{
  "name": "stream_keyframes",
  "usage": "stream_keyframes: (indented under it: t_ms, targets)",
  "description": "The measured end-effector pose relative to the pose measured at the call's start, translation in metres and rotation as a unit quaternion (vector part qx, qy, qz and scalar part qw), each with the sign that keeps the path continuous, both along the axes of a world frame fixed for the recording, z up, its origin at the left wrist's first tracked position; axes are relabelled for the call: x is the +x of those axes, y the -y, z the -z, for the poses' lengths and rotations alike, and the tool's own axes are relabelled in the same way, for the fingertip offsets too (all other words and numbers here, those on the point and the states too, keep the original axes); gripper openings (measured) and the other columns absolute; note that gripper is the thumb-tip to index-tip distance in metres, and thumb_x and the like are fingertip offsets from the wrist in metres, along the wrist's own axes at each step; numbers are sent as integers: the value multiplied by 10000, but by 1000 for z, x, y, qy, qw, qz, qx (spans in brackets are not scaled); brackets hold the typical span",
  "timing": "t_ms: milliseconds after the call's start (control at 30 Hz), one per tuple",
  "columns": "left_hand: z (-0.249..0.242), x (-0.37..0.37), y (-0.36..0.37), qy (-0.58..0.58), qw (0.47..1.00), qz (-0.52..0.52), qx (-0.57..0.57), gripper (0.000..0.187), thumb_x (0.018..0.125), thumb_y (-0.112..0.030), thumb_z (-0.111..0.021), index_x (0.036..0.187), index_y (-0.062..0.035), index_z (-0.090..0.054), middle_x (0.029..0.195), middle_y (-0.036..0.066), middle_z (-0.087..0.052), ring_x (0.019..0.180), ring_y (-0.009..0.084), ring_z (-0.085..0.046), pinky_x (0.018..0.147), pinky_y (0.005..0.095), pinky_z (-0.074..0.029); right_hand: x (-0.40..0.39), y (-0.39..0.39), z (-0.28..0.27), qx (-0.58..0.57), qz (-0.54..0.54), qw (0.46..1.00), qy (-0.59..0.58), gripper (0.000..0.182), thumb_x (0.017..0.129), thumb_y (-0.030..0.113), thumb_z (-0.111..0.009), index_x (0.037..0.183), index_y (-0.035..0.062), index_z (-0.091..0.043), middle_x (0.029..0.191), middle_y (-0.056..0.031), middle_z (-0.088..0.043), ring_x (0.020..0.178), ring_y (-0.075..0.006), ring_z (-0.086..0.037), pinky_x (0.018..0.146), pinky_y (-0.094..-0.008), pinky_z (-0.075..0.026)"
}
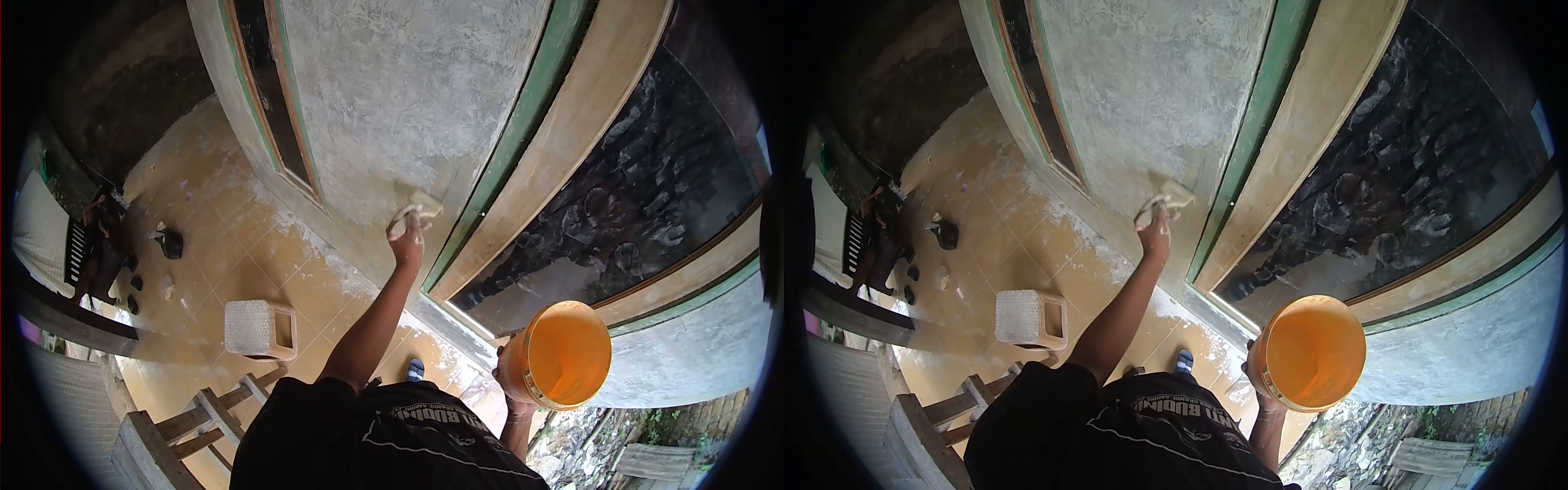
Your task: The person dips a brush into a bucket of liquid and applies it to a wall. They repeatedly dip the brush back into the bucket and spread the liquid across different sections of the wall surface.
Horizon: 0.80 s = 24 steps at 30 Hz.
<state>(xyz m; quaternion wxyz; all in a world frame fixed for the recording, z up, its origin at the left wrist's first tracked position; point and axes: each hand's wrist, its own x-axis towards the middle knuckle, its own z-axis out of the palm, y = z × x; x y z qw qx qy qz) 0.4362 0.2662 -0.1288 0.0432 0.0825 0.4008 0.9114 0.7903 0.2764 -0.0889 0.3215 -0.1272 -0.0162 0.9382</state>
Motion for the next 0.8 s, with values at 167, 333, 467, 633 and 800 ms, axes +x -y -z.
stream_keyframes:
  t_ms: [167,333,467,633,800]
  targets:
    - [-97,-1,14,-81,994,-48,51,204,886,-123,-535,997,42,-578,873,95,-623,712,143,-605,622,252,-479,-8,-1,-12,-4,-27,999,-35,677,829,505,-501,1307,47,-359,1214,-243,-456,1080,-430,-460,785,-595,-446]
    - [-14,18,11,-136,985,-16,-105,206,895,-131,-515,996,36,-582,857,98,-624,655,141,-601,632,262,-481,-11,1,-11,-51,-14,999,13,676,827,510,-503,1296,41,-372,1186,-247,-473,1060,-416,-475,782,-572,-458]
    - [75,9,10,-60,989,-33,-132,182,892,-114,-522,988,28,-584,883,93,-626,668,135,-601,606,258,-508,-13,-4,-11,-5,-27,999,-35,684,824,513,-506,1299,40,-367,1184,-249,-473,1051,-417,-482,775,-564,-466]
    - [-27,5,8,14,999,32,-16,169,883,-103,-537,974,32,-582,894,89,-622,673,136,-599,607,255,-526,-8,-7,-2,-3,-16,1000,-5,699,817,517,-513,1306,42,-358,1183,-252,-473,1029,-421,-495,762,-553,-480]
    - [-84,7,13,-92,995,-10,41,208,885,-132,-542,969,55,-575,856,95,-619,664,142,-594,591,262,-503,-13,-6,-7,28,-35,999,-14,704,814,523,-515,1307,45,-361,1193,-255,-464,1068,-425,-471,765,-572,-476]
